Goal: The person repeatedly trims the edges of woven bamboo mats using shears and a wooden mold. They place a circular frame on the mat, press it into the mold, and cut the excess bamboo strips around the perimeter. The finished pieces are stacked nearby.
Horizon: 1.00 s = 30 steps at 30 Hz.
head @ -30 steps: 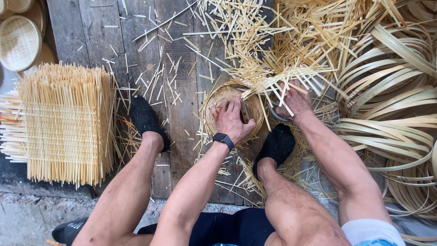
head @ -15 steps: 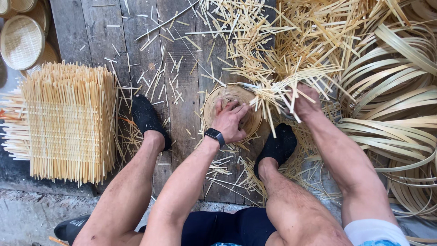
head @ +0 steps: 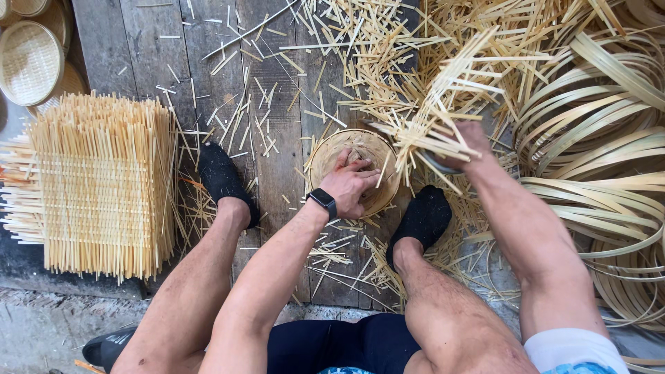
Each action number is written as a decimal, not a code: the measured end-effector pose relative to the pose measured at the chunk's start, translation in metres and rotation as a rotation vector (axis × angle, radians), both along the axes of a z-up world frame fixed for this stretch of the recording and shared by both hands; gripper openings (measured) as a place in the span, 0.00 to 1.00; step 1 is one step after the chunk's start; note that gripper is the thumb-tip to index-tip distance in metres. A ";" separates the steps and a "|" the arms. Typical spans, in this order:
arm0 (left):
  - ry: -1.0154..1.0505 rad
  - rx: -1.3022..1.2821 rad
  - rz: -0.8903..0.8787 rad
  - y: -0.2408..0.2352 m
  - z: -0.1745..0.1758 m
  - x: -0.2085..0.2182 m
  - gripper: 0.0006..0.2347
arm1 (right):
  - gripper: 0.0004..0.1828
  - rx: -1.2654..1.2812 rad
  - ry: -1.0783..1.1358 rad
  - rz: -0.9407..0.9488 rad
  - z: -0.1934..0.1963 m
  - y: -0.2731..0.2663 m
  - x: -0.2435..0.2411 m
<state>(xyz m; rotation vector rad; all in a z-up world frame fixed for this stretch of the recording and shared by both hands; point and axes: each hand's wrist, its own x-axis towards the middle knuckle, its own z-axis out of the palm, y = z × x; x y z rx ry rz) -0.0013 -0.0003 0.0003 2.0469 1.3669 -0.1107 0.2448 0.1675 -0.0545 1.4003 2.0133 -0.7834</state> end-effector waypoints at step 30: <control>-0.356 -0.113 0.981 0.049 -0.085 -0.031 0.13 | 0.21 -0.268 0.720 -0.707 -0.031 -0.095 -0.007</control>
